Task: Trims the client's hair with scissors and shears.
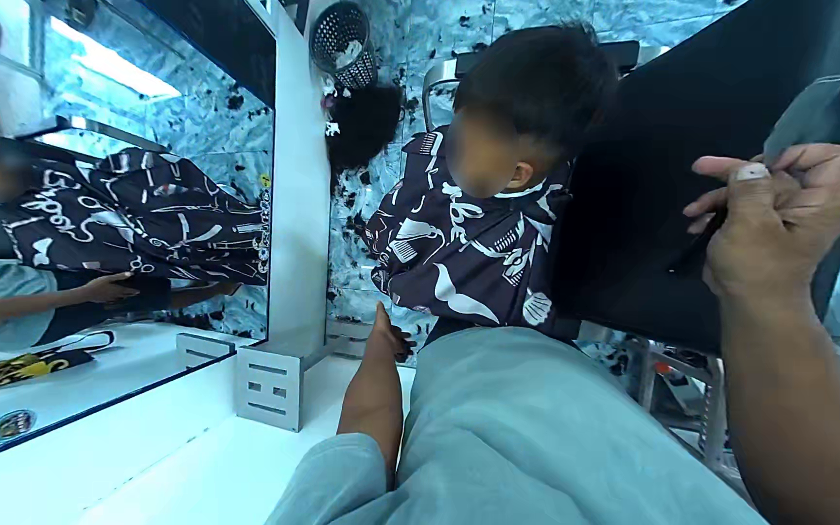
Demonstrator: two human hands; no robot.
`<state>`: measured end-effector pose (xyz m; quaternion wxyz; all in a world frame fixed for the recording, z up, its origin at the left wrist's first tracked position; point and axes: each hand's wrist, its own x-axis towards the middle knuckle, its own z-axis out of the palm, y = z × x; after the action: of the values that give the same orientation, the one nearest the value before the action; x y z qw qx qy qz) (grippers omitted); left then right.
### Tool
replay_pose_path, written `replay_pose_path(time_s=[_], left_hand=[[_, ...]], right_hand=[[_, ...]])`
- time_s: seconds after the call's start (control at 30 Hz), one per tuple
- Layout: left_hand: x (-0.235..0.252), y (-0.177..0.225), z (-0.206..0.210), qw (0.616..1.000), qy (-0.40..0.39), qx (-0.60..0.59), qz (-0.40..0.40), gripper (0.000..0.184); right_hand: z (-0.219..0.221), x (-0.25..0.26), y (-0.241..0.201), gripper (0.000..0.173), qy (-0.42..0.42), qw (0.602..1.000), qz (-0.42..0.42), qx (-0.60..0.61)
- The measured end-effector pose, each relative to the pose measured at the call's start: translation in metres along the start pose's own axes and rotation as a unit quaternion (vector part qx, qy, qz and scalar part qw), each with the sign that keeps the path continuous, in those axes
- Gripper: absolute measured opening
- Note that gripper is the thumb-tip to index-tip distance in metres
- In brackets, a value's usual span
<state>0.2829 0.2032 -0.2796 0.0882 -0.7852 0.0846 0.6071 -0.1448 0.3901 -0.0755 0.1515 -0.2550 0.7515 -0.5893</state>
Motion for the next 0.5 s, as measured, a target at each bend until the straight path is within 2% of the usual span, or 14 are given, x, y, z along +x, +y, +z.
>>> replay_pose_path(time_s=[0.03,0.07,0.13,0.17,0.23,0.3,0.37,0.43,0.5], left_hand=[[0.001,-0.005,0.009,0.999,-0.039,-0.021,-0.018,0.121],[-0.002,-0.006,0.019,0.996,-0.073,-0.051,-0.007,0.114],[-0.001,-0.003,0.034,0.977,-0.106,-0.176,0.060,0.077],[0.000,0.002,0.038,0.955,-0.126,-0.253,0.090,0.059],[0.004,0.014,0.039,0.932,-0.127,-0.322,0.108,0.040],[0.002,0.024,0.038,0.957,-0.028,-0.270,0.105,0.035],[-0.002,0.034,0.036,0.958,0.094,-0.228,0.149,0.038],[-0.011,0.052,0.027,0.932,0.132,-0.258,0.219,0.042],[-0.029,0.082,0.018,0.909,0.125,-0.268,0.295,0.041]], right_hand=[[0.003,0.000,-0.002,0.013,-0.002,1.000,0.001,0.009],[0.006,0.001,-0.004,0.012,-0.003,1.000,-0.002,0.016],[0.013,0.002,-0.010,0.011,-0.005,1.000,-0.008,0.020],[0.014,0.002,-0.012,0.011,-0.008,1.000,-0.012,0.020],[0.013,0.004,-0.014,0.010,-0.007,1.000,-0.022,0.020],[0.009,0.004,-0.014,0.010,-0.002,0.999,-0.028,0.021],[0.006,0.003,-0.013,0.010,0.005,0.999,-0.031,0.025],[0.003,0.002,-0.013,0.010,0.014,0.999,-0.031,0.028],[0.001,-0.002,-0.011,0.010,0.024,0.999,-0.029,0.034]])
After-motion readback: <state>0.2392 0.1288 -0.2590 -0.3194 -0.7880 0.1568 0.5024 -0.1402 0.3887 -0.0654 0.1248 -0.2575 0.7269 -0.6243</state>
